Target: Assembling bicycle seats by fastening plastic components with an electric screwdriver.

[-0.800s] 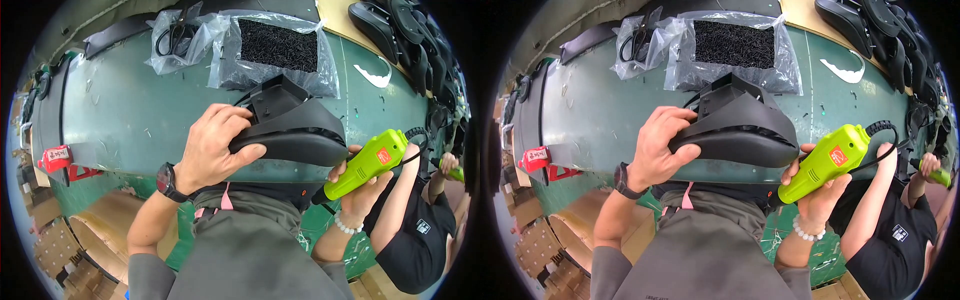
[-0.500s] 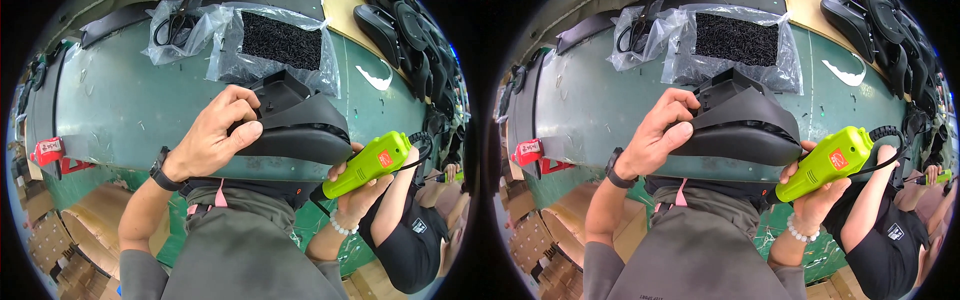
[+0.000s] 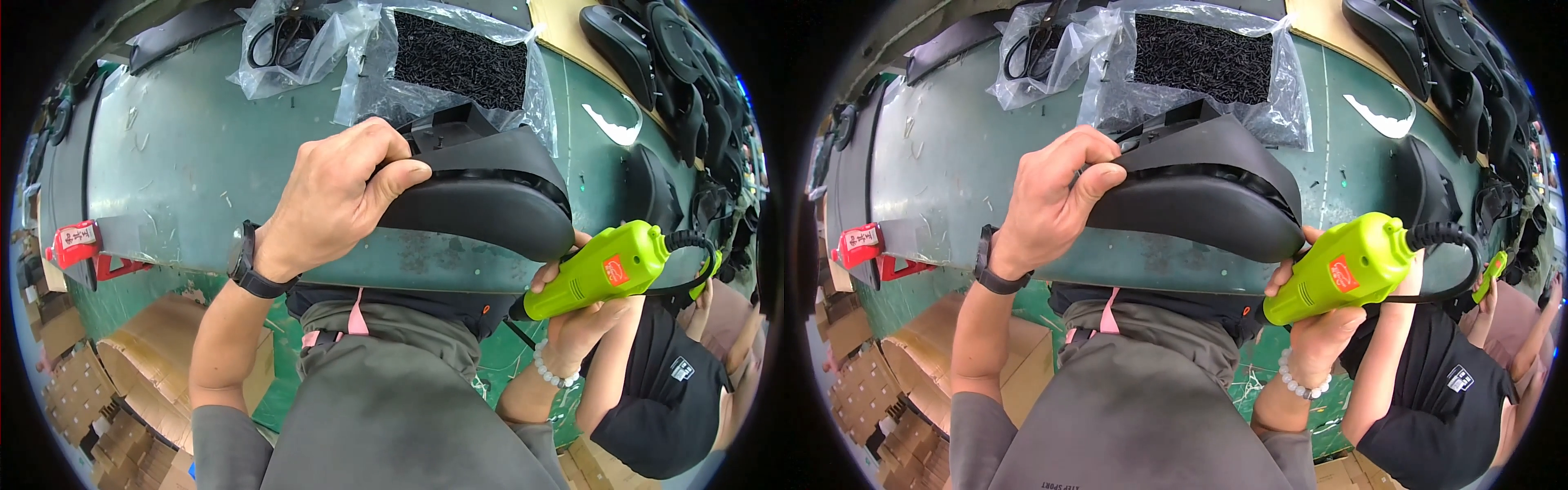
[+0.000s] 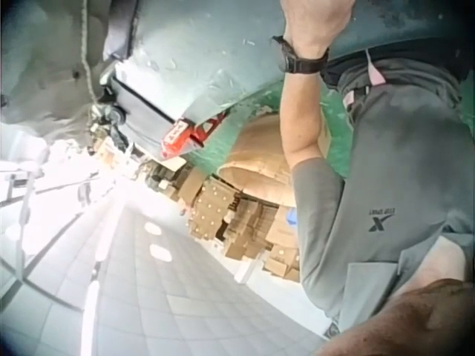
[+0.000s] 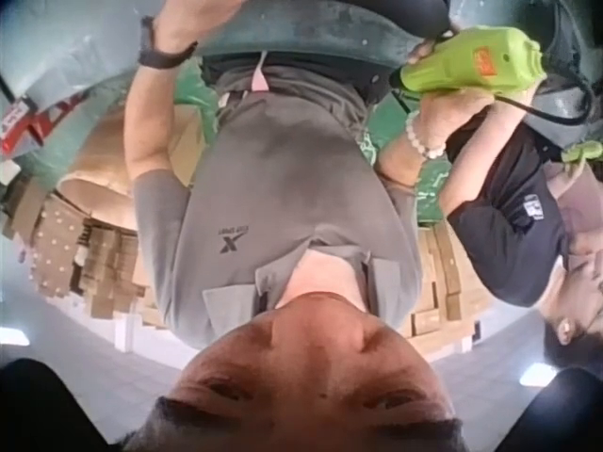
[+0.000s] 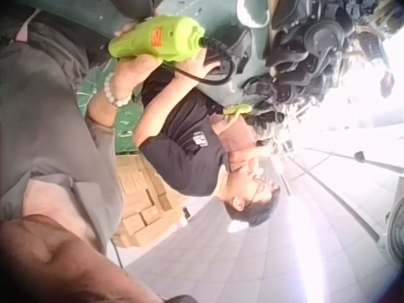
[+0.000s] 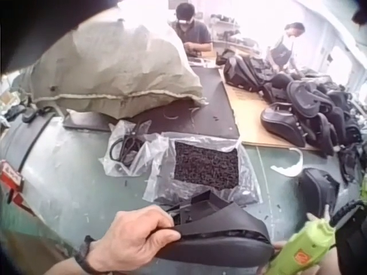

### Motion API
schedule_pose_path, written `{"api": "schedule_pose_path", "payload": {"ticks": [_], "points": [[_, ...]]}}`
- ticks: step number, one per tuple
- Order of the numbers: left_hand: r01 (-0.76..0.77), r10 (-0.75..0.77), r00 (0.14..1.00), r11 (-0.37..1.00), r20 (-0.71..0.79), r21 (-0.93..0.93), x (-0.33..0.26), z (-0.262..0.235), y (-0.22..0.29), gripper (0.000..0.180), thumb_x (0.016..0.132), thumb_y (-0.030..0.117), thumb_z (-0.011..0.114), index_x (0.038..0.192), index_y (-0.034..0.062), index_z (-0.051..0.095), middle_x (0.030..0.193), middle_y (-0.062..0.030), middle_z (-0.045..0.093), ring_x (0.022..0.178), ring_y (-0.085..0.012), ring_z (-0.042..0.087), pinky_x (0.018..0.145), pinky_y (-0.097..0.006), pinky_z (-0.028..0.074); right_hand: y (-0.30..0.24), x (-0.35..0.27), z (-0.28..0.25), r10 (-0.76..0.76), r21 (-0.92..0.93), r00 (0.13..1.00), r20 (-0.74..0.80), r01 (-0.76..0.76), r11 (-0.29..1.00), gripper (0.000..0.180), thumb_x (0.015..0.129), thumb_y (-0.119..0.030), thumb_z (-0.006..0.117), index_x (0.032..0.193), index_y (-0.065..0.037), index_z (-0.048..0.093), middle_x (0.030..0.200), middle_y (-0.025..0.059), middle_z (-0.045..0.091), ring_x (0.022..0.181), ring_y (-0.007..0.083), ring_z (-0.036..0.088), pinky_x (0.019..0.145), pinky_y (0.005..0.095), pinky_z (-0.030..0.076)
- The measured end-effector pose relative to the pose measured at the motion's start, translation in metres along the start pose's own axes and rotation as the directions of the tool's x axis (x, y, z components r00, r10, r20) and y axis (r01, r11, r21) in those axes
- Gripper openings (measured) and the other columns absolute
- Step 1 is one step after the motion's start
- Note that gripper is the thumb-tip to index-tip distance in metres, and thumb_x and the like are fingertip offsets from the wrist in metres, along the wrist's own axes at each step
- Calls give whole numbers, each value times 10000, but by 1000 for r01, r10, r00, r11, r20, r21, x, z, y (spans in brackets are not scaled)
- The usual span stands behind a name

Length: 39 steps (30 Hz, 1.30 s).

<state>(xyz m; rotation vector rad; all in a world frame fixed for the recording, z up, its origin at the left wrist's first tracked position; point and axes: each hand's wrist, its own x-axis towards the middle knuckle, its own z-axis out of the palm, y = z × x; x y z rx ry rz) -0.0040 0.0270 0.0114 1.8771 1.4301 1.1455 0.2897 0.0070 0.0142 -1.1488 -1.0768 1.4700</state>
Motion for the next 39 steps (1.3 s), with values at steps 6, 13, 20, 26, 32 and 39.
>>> {"api": "schedule_pose_path", "payload": {"ticks": [6, 13, 20, 26, 32, 39], "points": [[-22, 27, 996, 998, -91, 61, 1, 4, -4, 260, 855, 220, 688, 785, 6, 559, 723, -103, 558, 590, -283, 530, 530, -350, 425, -2, -3, 8, 39, -48, 998, -47, -41, 998, 1105, 673, -824, 564, 1296, 79, 429, 911, 131, 595, 697, 190, 589, 617, 295, 478], [25, -22, 997, 999, -74, 40, 2, 3, -7, 250, 845, 213, 691, 782, 16, 552, 727, -101, 556, 589, -277, 536, 534, -351, 430, 2, -1, -2, 2, -44, 998, 56, 0, 999, 1018, 760, -812, 458, 1286, 60, 434, 1096, 130, 560, 701, 205, 586, 557, 311, 474], [-278, 254, 950, 953, 181, 124, -74, 34, -14, 355, 775, 346, 710, 766, 53, 510, 1225, -155, 582, 1058, -318, 594, 850, -408, 501, -43, -21, -17, 59, 383, 974, 217, -141, 913, 999, 752, -821, 431, 1253, 43, 474, 767, 171, 566, 602, 293, 570, 525, 368, 455], [-347, 331, 938, 901, 104, 261, -104, 59, -25, 372, 740, 370, 738, 879, 130, 489, 1337, -47, 540, 1139, -230, 568, 1008, -506, 387, -73, 6, 17, -570, 483, 651, 500, 337, 808, 219, 992, -195, 434, 1176, -77, 453, 873, 128, 650, 676, 281, 670, 630, 398, 559], [-344, 351, 936, 879, 40, 330, -112, 67, -34, 147, 819, 141, 653, 869, 157, 515, 1346, 16, 532, 1144, -177, 559, 1046, -544, 349, -63, 17, 65, -544, 289, 569, 617, 480, 828, 203, 980, -165, 438, 1162, -76, 441, 882, 124, 648, 686, 278, 659, 672, 375, 551], [-347, 357, 934, 888, 25, 301, -111, 68, -36, 113, 807, 153, 651, 817, 153, 539, 1342, 20, 539, 1151, -176, 553, 1029, -535, 369, -44, 23, 78, -554, 310, 543, 631, 479, 821, 154, 971, -118, 437, 1114, -63, 424, 866, 150, 627, 653, 294, 642, 619, 388, 549]]}}
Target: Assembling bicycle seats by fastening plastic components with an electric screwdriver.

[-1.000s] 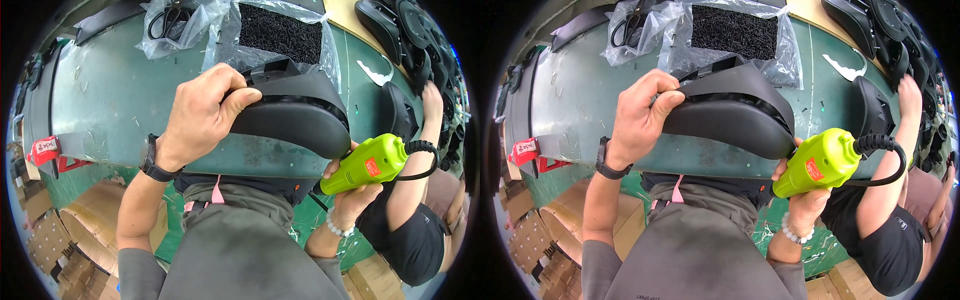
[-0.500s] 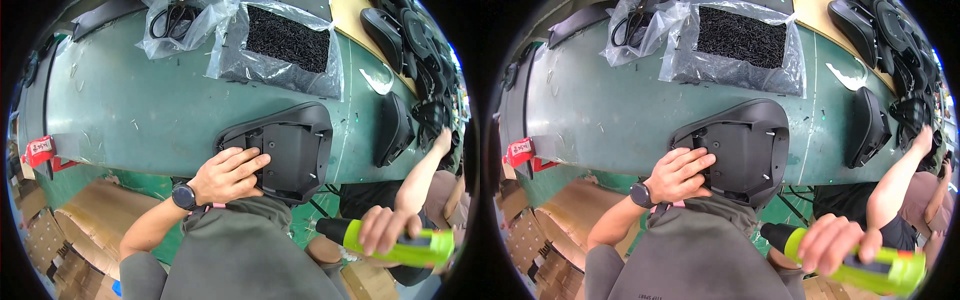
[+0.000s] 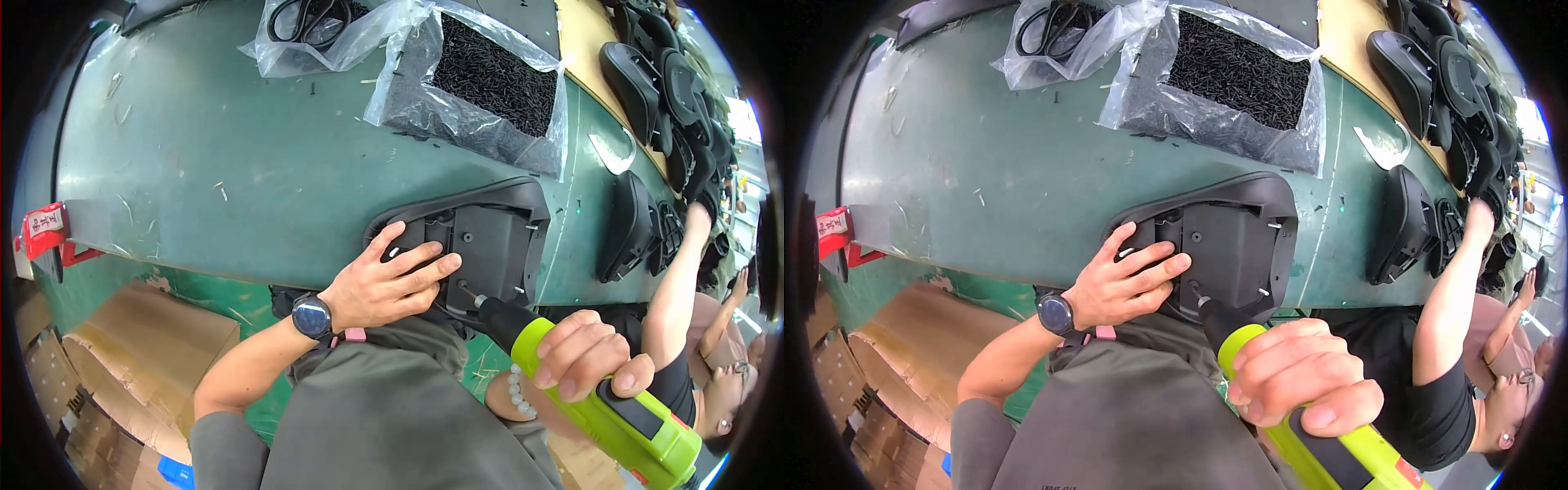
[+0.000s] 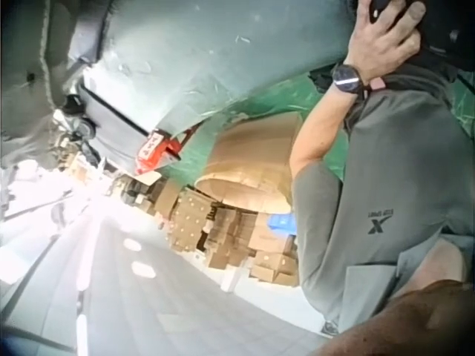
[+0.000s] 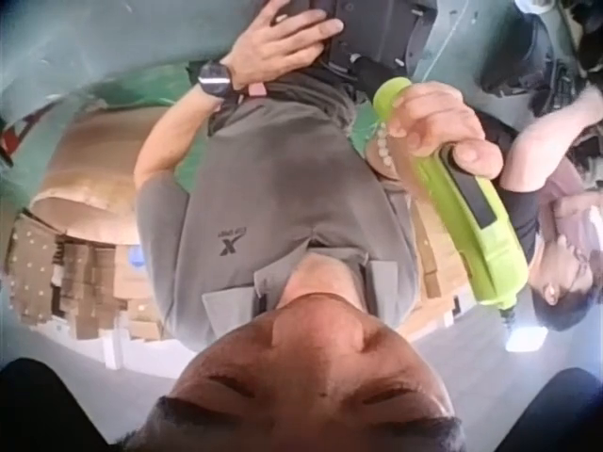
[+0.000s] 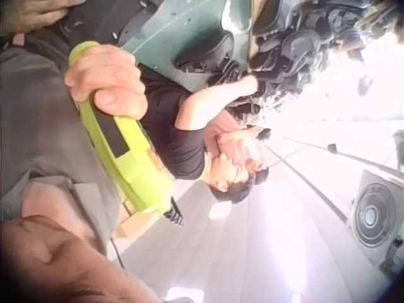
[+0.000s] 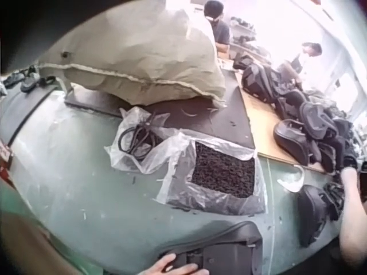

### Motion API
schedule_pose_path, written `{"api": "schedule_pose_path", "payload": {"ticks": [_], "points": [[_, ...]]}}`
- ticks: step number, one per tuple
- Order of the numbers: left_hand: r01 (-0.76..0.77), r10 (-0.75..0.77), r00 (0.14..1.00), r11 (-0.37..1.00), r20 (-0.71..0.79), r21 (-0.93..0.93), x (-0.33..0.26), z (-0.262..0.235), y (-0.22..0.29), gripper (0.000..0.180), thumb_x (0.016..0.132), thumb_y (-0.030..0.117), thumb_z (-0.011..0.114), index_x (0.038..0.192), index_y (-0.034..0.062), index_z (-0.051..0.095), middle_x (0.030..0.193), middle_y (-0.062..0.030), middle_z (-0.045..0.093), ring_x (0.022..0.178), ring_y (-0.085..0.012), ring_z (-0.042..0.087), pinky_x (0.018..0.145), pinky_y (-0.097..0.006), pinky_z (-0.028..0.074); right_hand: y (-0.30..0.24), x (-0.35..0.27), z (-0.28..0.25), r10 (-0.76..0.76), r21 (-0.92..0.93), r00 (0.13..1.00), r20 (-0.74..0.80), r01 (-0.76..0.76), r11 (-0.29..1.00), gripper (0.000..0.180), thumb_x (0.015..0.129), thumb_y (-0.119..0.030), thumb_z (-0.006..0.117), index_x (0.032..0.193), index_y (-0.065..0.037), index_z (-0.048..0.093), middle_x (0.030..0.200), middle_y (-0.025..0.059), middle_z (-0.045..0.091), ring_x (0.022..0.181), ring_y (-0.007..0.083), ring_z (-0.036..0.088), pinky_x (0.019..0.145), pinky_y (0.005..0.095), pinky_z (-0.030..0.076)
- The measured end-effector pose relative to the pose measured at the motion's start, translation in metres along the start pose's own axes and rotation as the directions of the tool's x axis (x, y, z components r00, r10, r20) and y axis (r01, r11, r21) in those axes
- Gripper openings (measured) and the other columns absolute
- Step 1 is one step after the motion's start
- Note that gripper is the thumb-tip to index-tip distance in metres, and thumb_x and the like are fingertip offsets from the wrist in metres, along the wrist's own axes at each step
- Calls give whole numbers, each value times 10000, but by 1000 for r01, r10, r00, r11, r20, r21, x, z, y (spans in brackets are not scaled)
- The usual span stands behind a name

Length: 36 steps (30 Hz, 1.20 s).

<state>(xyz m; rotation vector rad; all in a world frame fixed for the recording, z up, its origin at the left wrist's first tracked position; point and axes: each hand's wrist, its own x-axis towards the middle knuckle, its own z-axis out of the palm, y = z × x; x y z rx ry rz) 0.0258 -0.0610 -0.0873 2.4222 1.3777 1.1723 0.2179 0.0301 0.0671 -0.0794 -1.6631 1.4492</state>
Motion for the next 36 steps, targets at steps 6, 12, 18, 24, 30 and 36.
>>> {"api": "schedule_pose_path", "payload": {"ticks": [6, 12, 18, 24, 30, 36], "points": [[5, -5, 999, 1000, -32, -18, -2, 2, 1, 108, 804, 155, 649, 812, 148, 542, 1341, 11, 540, 1145, -180, 556, 1031, -535, 366, -5, 2, 15, 13, -113, 993, -120, -26, 993, 175, 966, -186, 468, 1096, -73, 436, 801, 110, 616, 619, 254, 639, 564, 354, 531], [37, -36, 999, 998, 8, -57, -3, 0, 0, 264, 790, 109, 687, 918, 158, 461, 1296, 16, 572, 1118, -188, 581, 1077, -572, 301, 1, 7, 26, 73, -132, 960, -272, -113, 985, 195, 947, -271, 513, 1051, -118, 452, 723, 44, 605, 521, 205, 605, 535, 326, 511], [23, -25, 999, 998, -30, -64, -3, 5, 2, 287, 779, 111, 691, 936, 158, 456, 1296, 28, 571, 1123, -185, 578, 1068, -569, 316, -7, 10, 17, 124, -137, 979, -160, -147, 980, 192, 935, -180, 516, 1086, -90, 439, 792, 88, 624, 638, 251, 647, 589, 371, 530], [26, -28, 999, 998, -28, -58, -2, 2, 1, 200, 792, 131, 665, 899, 152, 497, 1325, 23, 553, 1158, -178, 555, 1061, -544, 337, 6, 26, 20, 91, -89, 974, 209, -73, 993, 65, 728, -50, 627, 723, -8, 578, 749, 130, 648, 650, 274, 655, 602, 364, 562], [13, -13, 1000, 999, 5, -48, -4, -6, 0, 258, 792, 186, 704, 950, 138, 507, 1331, 7, 544, 1212, -191, 516, 1070, -543, 329, 1, 24, 22, 116, -89, 989, 96, -108, 990, 63, 808, -56, 590, 813, -23, 537, 782, 137, 654, 660, 288, 662, 610, 373, 567], [71, -89, 992, 981, -95, -179, -8, -17, -3, 475, 749, 470, 720, 978, 78, 580, 1311, -97, 522, 1224, -287, 475, 1057, -512, 355, -2, 29, 15, 93, -97, 989, 113, -82, 992, 90, 899, -79, 522, 959, -43, 466, 773, 141, 650, 624, 286, 653, 583, 378, 565]]}}
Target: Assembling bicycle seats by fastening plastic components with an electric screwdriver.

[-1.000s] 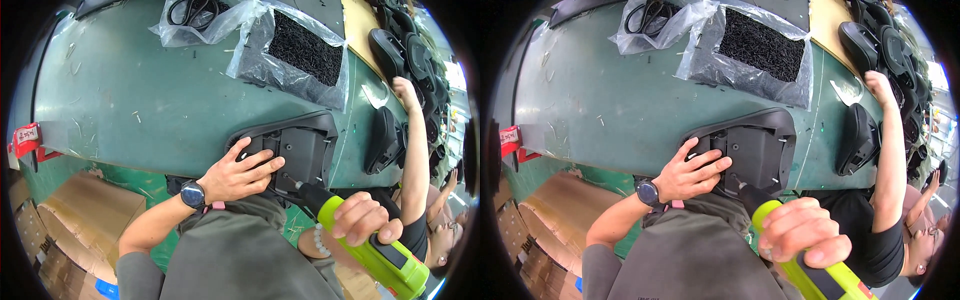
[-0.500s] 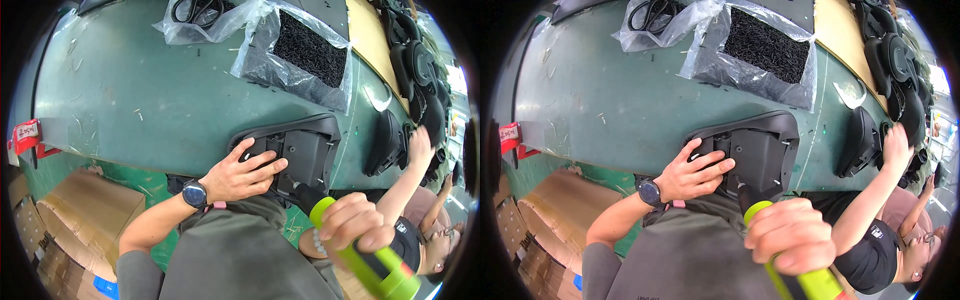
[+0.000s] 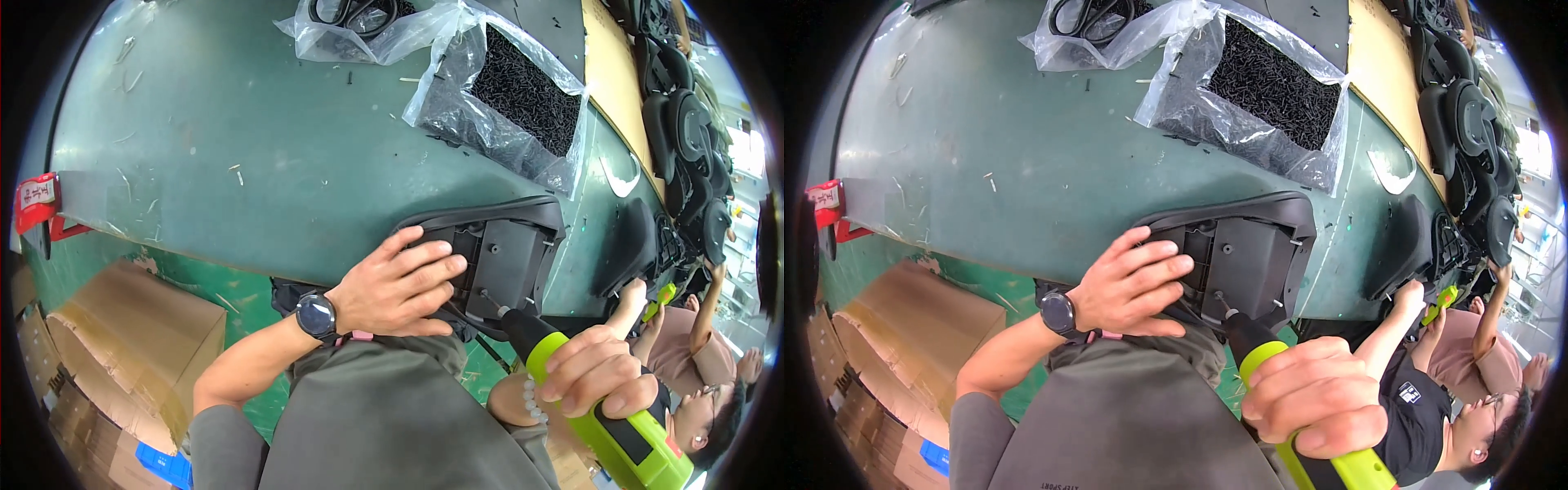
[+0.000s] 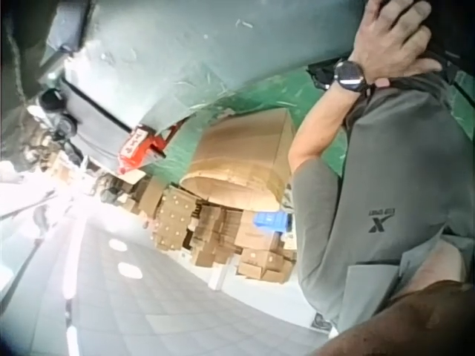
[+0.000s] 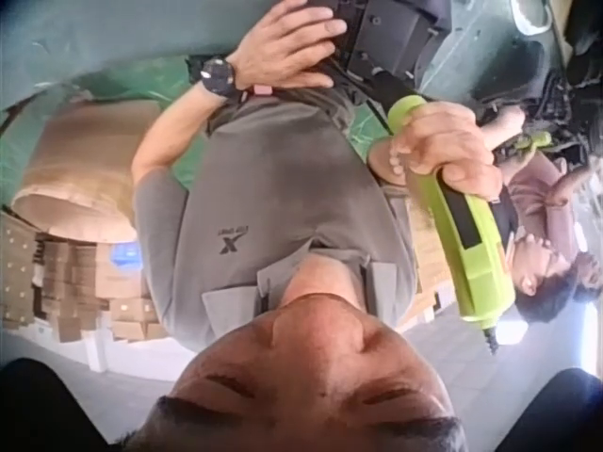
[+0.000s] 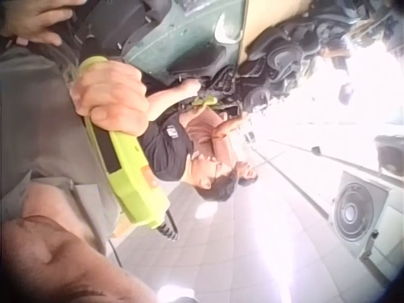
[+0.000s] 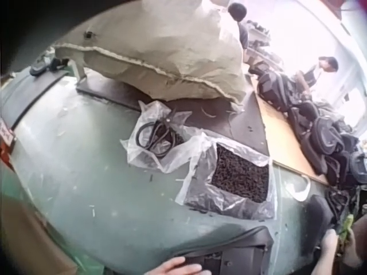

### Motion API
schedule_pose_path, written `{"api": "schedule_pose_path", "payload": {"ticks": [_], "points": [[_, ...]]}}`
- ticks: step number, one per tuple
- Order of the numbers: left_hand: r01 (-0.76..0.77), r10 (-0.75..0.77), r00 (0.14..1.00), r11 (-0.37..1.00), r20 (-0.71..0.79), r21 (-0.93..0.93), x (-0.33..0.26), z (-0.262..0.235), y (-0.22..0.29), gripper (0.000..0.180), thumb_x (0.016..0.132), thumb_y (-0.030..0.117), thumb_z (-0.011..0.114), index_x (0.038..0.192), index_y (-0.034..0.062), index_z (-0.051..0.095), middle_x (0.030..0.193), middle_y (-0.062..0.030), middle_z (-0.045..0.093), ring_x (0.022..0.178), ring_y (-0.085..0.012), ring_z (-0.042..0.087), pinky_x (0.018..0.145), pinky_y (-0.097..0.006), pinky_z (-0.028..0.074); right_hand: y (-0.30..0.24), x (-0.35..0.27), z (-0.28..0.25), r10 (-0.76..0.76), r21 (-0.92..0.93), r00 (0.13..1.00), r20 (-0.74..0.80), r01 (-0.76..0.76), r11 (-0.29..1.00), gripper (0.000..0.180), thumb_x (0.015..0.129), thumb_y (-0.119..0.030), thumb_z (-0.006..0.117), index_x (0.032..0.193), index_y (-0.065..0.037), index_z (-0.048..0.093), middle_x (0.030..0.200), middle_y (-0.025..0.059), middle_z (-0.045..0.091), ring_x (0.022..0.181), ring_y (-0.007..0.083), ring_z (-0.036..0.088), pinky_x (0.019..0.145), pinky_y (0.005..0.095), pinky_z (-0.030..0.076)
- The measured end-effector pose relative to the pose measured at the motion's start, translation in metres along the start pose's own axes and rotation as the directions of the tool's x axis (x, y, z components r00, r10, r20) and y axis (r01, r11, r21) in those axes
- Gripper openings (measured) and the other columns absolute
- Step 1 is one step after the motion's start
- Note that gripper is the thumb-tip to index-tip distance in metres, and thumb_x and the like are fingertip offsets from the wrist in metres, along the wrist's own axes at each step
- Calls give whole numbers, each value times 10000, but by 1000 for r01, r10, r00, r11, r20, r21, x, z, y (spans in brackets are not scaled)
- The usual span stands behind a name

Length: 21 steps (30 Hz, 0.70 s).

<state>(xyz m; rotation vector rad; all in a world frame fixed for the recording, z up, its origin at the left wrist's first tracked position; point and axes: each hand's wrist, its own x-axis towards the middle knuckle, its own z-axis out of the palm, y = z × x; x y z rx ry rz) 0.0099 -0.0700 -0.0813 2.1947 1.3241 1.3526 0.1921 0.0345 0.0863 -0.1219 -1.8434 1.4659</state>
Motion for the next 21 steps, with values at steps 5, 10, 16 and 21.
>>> {"api": "schedule_pose_path", "payload": {"ticks": [5, 10, 16, 21], "points": [[247, -252, 967, 964, -42, -95, 27, -15, 7, 557, 721, 431, 754, 1080, 61, 546, 1278, -127, 521, 1184, -326, 480, 971, -503, 412, -6, -1, 4, -42, 29, 971, -237, 50, 998, 196, 956, -225, 509, 1033, -45, 512, 706, 105, 645, 537, 245, 636, 522, 340, 548], [470, -472, 881, 878, -4, -89, 53, -9, -2, 743, 682, 431, 794, 1213, 4, 500, 1267, -182, 522, 1168, -388, 481, 983, -458, 399, -13, 11, 9, -38, -33, 917, -396, 27, 999, 341, 975, -370, 431, 1039, -51, 533, 646, 50, 597, 472, 178, 591, 640, 274, 536], [694, -568, 673, 707, 474, -138, 73, -12, -21, 859, 673, 449, 795, 1303, -25, 456, 1259, -205, 525, 1162, -352, 493, 984, -411, 403, -18, 21, -19, -15, 73, 893, -450, 54, 996, 393, 1006, -379, 343, 1161, -70, 529, 752, 56, 596, 580, 177, 559, 610, 336, 422], [507, -472, 822, 862, 318, -31, 42, -49, -30, 902, 628, 442, 806, 1315, -22, 450, 1300, -207, 495, 1193, -370, 455, 1009, -454, 378, -7, 24, -37, -55, 132, 849, -526, 146, 980, 250, 979, -270, 433, 1117, -95, 546, 737, 16, 622, 582, 137, 587, 629, 293, 466]]}}
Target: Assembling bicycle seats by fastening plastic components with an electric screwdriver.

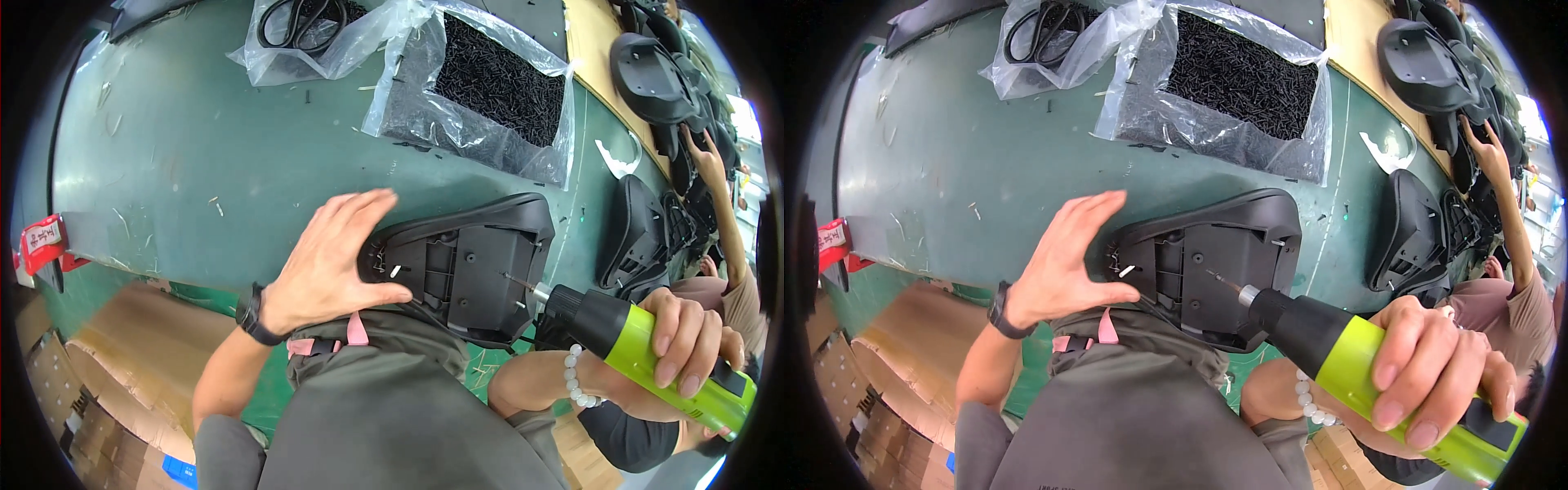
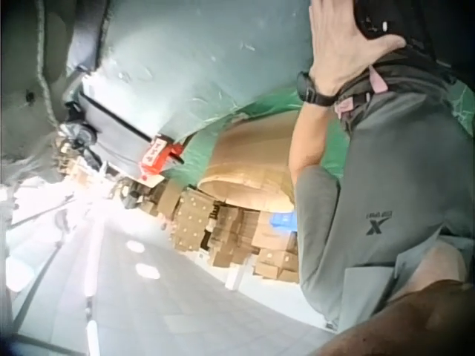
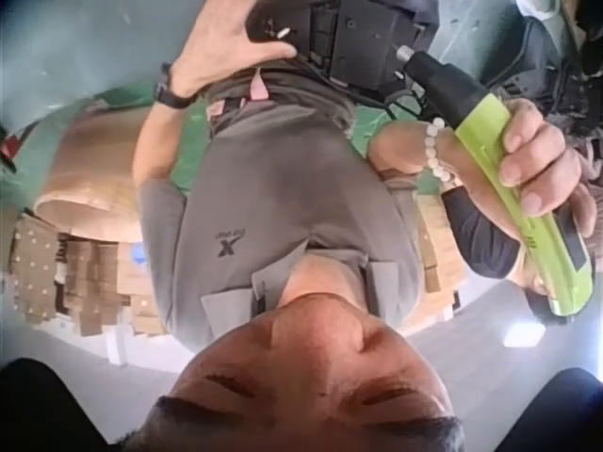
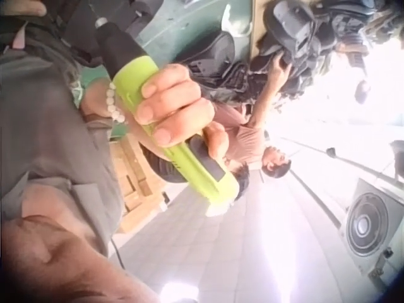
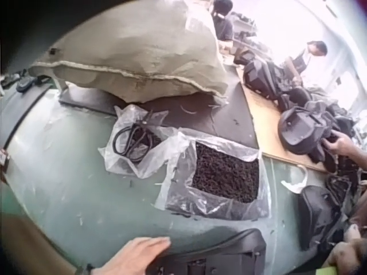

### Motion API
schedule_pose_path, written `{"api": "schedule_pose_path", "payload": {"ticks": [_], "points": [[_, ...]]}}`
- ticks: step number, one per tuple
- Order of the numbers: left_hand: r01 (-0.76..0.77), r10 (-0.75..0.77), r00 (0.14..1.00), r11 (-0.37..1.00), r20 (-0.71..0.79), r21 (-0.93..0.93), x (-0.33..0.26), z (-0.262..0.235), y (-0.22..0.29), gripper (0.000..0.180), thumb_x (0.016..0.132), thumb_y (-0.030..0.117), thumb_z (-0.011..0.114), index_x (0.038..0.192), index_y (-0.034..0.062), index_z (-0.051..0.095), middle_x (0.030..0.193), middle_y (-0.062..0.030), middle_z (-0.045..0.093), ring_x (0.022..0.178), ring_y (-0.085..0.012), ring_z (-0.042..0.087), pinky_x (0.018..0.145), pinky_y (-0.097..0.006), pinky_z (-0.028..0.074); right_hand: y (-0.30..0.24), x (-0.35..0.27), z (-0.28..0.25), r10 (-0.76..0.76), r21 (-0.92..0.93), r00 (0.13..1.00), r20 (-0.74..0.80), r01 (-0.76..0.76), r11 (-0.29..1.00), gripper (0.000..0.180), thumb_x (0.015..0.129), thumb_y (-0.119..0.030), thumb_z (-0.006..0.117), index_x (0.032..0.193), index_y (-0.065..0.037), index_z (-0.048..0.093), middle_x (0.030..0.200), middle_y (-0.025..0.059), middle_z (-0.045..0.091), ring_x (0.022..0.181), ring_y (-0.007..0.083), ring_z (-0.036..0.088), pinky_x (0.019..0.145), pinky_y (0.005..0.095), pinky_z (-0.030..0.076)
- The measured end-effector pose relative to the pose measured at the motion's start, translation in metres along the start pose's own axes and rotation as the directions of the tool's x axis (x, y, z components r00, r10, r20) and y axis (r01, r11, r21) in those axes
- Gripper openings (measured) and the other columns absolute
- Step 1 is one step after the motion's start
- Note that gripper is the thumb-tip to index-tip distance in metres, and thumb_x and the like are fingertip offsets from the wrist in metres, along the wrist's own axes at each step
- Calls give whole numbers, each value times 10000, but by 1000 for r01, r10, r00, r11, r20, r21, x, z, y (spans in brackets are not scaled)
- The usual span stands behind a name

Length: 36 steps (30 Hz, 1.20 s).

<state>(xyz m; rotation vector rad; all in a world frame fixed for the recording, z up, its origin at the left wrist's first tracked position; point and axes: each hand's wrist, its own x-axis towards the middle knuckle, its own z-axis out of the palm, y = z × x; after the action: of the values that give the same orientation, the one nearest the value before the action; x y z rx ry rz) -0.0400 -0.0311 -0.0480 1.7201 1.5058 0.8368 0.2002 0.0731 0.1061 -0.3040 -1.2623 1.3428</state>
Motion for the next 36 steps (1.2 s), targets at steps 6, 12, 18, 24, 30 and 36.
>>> {"api": "schedule_pose_path", "payload": {"ticks": [6, 12, 18, 24, 30, 36], "points": [[224, -215, 943, 975, -256, 7, -3, 46, 32, 811, 591, 350, 848, 1235, -14, 515, 1191, -170, 563, 1064, -349, 514, 921, -430, 435, 26, 10, -9, -34, 176, 999, -2, 34, 984, 166, 903, -109, 584, 1058, -77, 538, 702, -3, 626, 559, 117, 609, 579, 266, 505], [213, -226, 942, 974, -247, -80, -9, 55, 26, 738, 662, 299, 809, 1253, -17, 501, 1220, -148, 560, 1078, -334, 493, 944, -426, 411, 42, 5, -7, 42, 131, 999, -18, -39, 991, 242, 961, -281, 541, 1081, -71, 556, 704, 22, 627, 543, 144, 601, 549, 286, 489], [194, -207, 950, 978, -232, -77, -8, 56, 27, 705, 715, 306, 775, 1265, -31, 491, 1231, -155, 552, 1096, -343, 476, 959, -428, 394, 38, 2, -16, 25, 159, 999, -28, -21, 987, 245, 964, -280, 531, 1085, -69, 559, 715, 24, 621, 555, 150, 595, 575, 300, 483], [150, -157, 976, 987, -152, -54, 12, 38, 36, 651, 745, 369, 752, 1210, -30, 534, 1173, -176, 587, 1060, -353, 535, 916, -428, 429, 39, -2, -23, 77, 191, 997, 18, -79, 978, 439, 970, -469, 458, 1136, -73, 545, 735, 39, 616, 563, 171, 590, 584, 325, 471], [166, -195, 970, 967, -142, -195, 25, 48, 29, 368, 821, 179, 681, 1132, -8, 618, 1077, -157, 654, 954, -322, 606, 842, -374, 481, 38, -2, -27, 86, 221, 996, -30, -77, 972, 472, 964, -504, 446, 1128, -73, 543, 737, 49, 613, 581, 182, 590, 601, 339, 466], [171, -217, 966, 945, -140, -279, 22, 53, 22, 413, 819, 175, 689, 1191, 16, 603, 1097, -142, 661, 983, -306, 610, 874, -369, 476, 33, -1, -23, 127, 172, 992, 11, -127, 977, 414, 935, -464, 487, 1012, -64, 559, 682, 0, 584, 558, 116, 538, 637, 278, 423]]}}
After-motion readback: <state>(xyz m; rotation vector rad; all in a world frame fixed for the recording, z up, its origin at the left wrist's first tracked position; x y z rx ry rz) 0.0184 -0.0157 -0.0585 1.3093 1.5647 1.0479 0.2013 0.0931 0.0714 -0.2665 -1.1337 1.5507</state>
